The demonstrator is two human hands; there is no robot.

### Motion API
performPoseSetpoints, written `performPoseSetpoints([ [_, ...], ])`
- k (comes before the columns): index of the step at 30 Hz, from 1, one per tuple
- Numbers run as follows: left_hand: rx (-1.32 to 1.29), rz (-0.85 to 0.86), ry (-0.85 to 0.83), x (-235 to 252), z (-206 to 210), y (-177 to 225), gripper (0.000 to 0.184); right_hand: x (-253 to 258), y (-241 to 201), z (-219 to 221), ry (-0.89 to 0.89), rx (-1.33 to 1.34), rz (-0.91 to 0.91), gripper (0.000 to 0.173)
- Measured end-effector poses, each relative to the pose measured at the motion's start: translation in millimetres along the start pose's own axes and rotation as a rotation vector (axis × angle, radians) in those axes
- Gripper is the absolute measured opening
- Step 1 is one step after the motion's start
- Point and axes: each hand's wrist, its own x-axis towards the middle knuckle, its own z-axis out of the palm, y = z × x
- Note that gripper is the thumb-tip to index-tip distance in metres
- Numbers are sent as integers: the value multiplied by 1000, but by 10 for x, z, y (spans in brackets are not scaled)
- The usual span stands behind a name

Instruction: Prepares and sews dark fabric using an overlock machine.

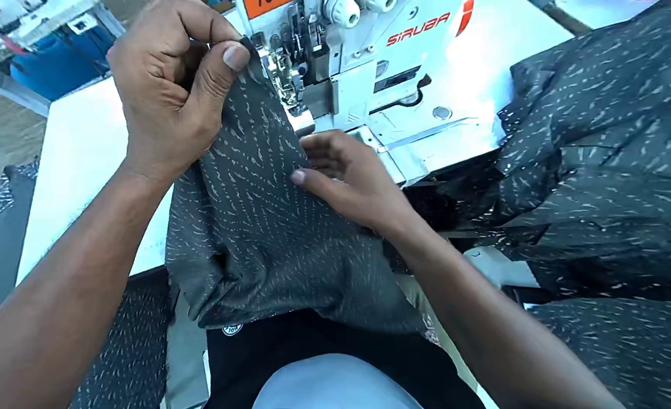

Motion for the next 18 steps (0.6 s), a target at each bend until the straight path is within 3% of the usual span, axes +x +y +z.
performPoseSetpoints([
  [3, -30, -59, -70, 71, 96, -67, 18, -15, -17, 119, -39, 224, 20, 25],
  [6, -11, -266, -176, -70, 208, -166, 21, -328, 26, 173, 35, 198, -38, 51],
  [8, 25, -366, -240, -225, 317, -205, 21, -444, 131, 142, -21, 195, -91, 59],
  [12, 47, -488, -267, -261, 403, -135, 15, -450, 266, 40, -145, 135, -31, 29],
  [14, 92, -529, -225, -262, 415, -87, 21, -490, 256, 39, -137, 117, 22, 27],
  [18, 431, -400, -277, -400, 540, 263, 23, -662, 211, 105, -100, 171, 107, 26],
])
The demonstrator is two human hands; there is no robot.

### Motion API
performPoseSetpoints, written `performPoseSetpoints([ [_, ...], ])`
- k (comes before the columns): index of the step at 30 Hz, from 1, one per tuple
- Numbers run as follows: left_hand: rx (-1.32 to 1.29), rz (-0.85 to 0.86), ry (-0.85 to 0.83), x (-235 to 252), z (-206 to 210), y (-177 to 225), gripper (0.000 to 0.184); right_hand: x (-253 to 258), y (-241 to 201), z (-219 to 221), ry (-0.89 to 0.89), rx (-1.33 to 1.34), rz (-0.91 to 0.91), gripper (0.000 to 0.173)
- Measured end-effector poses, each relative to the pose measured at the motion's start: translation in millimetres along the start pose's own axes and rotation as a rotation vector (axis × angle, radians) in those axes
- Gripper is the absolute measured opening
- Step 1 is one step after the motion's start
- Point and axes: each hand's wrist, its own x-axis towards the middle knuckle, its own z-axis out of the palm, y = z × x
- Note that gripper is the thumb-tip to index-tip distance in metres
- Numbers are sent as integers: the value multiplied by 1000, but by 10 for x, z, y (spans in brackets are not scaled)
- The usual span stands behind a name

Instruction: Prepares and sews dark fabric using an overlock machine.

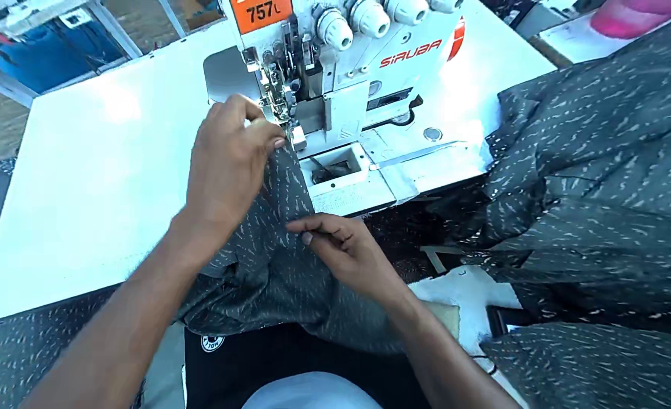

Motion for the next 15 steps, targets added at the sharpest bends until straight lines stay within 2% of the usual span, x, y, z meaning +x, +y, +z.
performPoseSetpoints([
  [5, 216, -104, -66, -275, 63, 402, 42, -15, -22, -21, 27, 45, 23, 26],
  [15, 214, -140, -190, -327, 56, 406, 57, 83, -138, -95, 54, 30, 15, 27],
])
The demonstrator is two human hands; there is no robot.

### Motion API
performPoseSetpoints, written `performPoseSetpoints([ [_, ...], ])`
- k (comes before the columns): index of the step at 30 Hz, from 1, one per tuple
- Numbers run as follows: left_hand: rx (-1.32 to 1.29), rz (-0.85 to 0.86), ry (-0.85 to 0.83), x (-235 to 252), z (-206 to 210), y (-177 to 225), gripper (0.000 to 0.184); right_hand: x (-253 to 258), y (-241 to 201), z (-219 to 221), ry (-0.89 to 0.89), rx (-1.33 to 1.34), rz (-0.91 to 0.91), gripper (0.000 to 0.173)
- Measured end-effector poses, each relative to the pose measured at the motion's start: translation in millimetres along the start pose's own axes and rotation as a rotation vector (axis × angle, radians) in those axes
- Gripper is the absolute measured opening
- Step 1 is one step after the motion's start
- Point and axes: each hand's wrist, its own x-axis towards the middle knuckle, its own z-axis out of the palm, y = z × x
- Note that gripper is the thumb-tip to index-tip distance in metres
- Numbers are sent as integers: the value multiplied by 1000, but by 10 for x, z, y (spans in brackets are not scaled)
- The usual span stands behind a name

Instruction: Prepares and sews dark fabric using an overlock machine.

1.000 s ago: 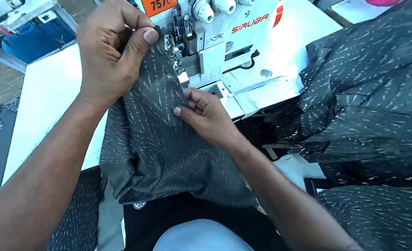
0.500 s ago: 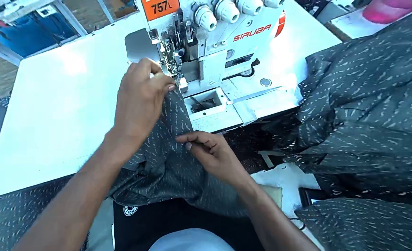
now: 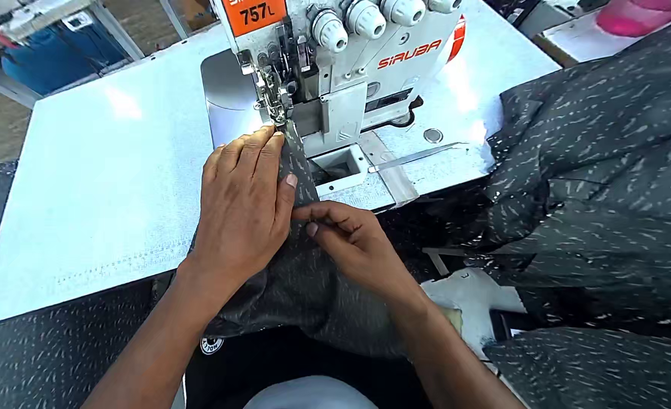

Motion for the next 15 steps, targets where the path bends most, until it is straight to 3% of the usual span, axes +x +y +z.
performPoseSetpoints([
  [7, -33, -17, -70, 12, -22, -42, 62, 7, -38, 16, 9, 31, -7, 28],
  [15, -251, -21, -216, 517, -90, -521, 67, 269, -115, 23, 76, 35, -106, 26],
])
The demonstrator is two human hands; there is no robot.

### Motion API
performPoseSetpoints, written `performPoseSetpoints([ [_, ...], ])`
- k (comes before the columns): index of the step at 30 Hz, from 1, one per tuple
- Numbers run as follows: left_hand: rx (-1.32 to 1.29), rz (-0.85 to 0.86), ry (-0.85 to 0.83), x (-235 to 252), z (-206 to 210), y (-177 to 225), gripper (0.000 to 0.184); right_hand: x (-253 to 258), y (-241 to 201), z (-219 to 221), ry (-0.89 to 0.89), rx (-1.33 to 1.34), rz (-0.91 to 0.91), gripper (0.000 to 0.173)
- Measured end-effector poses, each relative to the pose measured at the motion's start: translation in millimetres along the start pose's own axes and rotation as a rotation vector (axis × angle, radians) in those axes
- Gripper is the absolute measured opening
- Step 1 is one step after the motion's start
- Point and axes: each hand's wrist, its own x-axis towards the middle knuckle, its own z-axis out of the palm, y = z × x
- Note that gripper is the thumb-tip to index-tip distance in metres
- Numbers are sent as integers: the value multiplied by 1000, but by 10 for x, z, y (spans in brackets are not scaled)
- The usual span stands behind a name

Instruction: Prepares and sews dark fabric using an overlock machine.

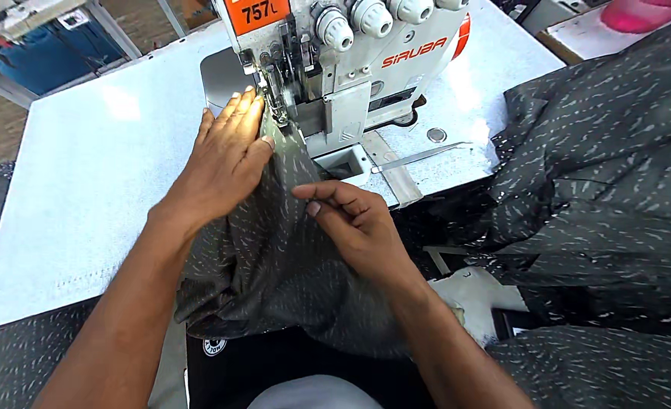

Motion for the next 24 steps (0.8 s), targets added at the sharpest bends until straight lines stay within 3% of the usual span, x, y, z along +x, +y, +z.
performPoseSetpoints([
  [3, -146, 27, 120, 140, -5, -200, 60, 78, -1, 11, -3, -8, -17, 27],
  [6, -228, 17, 389, -325, 125, -292, 55, -48, -31, -7, -69, -31, 34, 29],
  [9, -140, -179, 263, -1124, 402, -460, 80, -223, 5, -117, -117, -55, 90, 31],
  [12, -108, -226, 251, -1618, 530, -719, 43, -163, 70, -197, -170, -86, 78, 31],
  [16, -464, -439, 394, -1703, -27, -835, 12, -193, 1, -140, -200, -62, 108, 30],
  [17, -359, -462, 493, -1666, -109, -864, 12, -253, 9, -120, -186, -46, 116, 30],
  [20, 103, -271, 589, -1618, -110, -795, 46, -391, 157, -124, -134, -76, 154, 30],
  [22, 118, -111, 453, -1631, 113, -596, 63, -455, 174, -129, -118, -93, 169, 29],
  [24, 101, -115, 267, -1670, 485, -499, 87, -506, 132, -128, -138, -90, 171, 29],
])
